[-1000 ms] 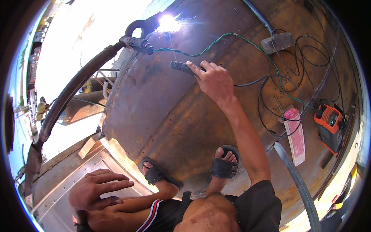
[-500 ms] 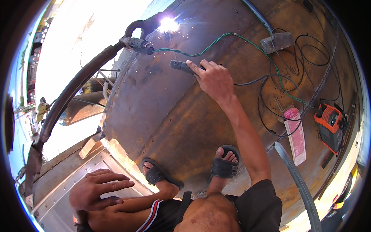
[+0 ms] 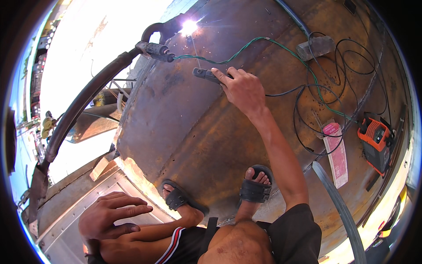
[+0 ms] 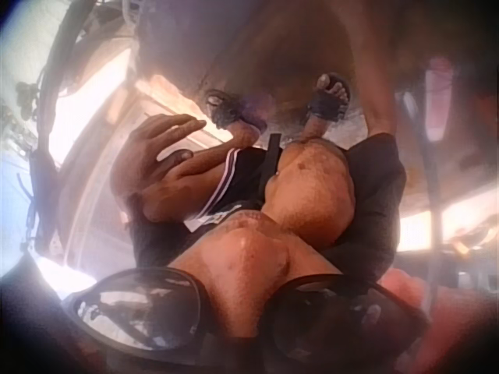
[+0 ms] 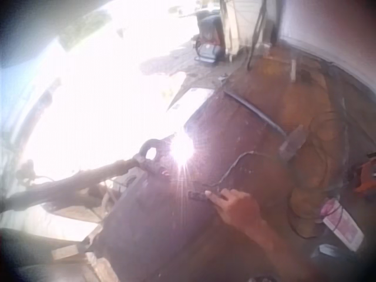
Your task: The person uses a welding torch to join metal pieces on a large curved metal structure. They repeatedly position the torch, strike an arc, and weld along seams while another person works nearby.
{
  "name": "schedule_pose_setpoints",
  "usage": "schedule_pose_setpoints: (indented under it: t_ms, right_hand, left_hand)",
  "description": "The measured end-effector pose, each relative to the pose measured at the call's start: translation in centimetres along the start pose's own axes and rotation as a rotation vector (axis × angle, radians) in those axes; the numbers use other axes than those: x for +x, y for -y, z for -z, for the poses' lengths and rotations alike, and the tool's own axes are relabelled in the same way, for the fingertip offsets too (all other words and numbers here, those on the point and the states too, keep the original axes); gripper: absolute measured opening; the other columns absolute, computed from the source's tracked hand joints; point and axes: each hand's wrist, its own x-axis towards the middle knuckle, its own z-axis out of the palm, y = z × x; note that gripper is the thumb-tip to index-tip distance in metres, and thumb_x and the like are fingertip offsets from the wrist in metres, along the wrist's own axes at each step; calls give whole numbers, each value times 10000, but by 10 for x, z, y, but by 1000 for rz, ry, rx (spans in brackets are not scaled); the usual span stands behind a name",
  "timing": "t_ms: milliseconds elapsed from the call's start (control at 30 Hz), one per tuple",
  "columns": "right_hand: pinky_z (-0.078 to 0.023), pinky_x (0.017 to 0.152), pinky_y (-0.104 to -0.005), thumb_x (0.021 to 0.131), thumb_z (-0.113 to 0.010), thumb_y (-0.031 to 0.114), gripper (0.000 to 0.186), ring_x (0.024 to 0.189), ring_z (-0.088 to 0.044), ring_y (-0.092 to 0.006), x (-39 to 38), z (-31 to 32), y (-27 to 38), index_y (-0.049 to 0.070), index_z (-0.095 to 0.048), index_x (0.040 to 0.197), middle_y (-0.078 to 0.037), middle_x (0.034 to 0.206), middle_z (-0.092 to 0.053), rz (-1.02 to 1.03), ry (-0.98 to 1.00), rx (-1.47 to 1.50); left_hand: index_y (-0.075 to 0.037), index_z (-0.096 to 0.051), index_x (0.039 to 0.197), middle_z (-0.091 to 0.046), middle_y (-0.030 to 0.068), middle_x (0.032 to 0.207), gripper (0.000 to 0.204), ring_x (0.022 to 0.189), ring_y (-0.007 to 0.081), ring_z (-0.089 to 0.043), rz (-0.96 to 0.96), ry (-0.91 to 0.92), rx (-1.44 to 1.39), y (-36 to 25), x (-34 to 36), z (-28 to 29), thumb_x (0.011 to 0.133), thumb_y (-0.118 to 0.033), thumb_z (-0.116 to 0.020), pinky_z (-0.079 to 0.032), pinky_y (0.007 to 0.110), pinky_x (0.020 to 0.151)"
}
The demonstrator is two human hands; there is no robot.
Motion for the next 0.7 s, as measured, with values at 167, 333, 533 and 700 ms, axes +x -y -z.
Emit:
schedule_pose_setpoints:
  t_ms: [167, 333, 533, 700]
  right_hand:
    - [-625, 799, -384, 914, -786, 210, 538, 900, -713, -230, 0, 0, 0, 285, -686, 1437, -35, 999, -696, -9, 19, -20]
    - [-623, 794, -378, 918, -784, 219, 532, 895, -707, -221, 2, -1, 0, 289, -686, 1437, -23, 959, -673, -11, 26, -21]
    - [-623, 789, -374, 920, -783, 222, 526, 900, -710, -213, 2, -1, 0, 289, -688, 1433, -17, 961, -673, -7, 11, -39]
    - [-622, 785, -371, 899, -793, 204, 540, 901, -711, -218, 2, 0, 0, 282, -696, 1424, -23, 963, -673, 4, -10, -39]
  left_hand:
    - [-146, -651, 1454, -710, 120, 1319, 503, 1157, 312, -704, 2, 1, -10, 1, 0, 0, 1021, -400, -689, -548, 431, 997]
    - [-147, -652, 1453, -712, 120, 1316, 503, 1149, 312, -707, -3, -7, -3, 1, 0, 0, 1019, -397, -693, -550, 434, 994]
    - [-144, -651, 1454, -711, 124, 1316, 503, 1156, 315, -704, -4, -1, 11, 1, 0, 1, 1018, -392, -694, -547, 435, 1001]
    - [-142, -646, 1458, -707, 128, 1323, 507, 1170, 321, -698, 7, 7, -9, 0, 0, 2, 1019, -392, -691, -543, 441, 1012]
